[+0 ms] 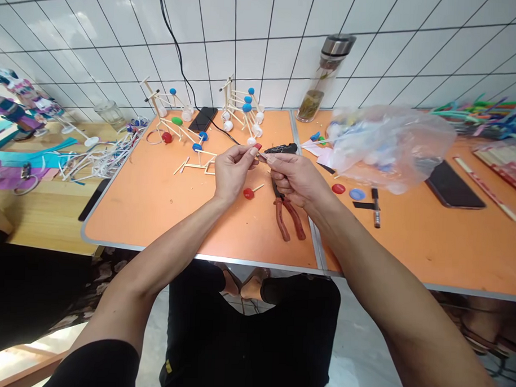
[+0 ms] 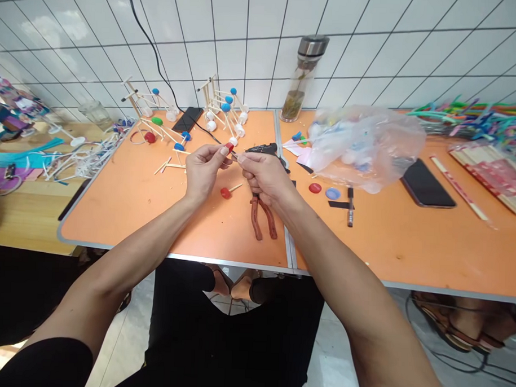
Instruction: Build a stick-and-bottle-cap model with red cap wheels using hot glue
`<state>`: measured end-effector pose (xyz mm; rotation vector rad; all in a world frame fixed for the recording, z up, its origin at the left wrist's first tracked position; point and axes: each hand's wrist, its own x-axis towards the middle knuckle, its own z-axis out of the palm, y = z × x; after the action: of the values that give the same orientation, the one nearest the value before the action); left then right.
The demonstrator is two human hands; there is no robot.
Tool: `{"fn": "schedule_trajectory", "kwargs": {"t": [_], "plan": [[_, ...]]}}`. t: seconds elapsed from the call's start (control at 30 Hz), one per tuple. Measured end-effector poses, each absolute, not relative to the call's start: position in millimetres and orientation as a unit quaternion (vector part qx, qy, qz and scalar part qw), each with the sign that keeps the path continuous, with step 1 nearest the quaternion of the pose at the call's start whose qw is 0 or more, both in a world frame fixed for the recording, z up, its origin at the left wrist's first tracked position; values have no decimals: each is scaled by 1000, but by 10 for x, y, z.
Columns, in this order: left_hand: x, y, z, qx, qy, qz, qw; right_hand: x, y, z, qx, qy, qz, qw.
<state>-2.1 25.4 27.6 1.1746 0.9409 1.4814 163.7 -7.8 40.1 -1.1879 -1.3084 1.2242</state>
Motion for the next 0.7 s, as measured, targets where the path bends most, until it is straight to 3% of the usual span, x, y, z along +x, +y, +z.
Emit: {"fn": "schedule_trajectory", "kwargs": {"t": [0.07,0.1,0.2,0.27,0.33,0.4,0.6,0.7], "plan": [[-20,246,287,483,383,614,493,1629,-82,397,-486,-520,526,466],[-18,243,291,481,382,614,495,1610,-102,395,-499,-546,481,471],[-9,239,295,467,395,610,503,1514,-212,397,-563,-673,201,436],[0,239,290,458,405,606,508,1456,-293,403,-603,-722,31,339],[7,241,279,454,407,604,513,1432,-341,409,-629,-733,-59,252],[7,246,265,455,402,604,517,1449,-340,409,-629,-737,-73,238],[-14,260,253,469,393,599,517,1563,-220,383,-558,-746,57,358],[-11,256,261,465,401,595,518,1539,-246,377,-586,-747,-6,315]]}}
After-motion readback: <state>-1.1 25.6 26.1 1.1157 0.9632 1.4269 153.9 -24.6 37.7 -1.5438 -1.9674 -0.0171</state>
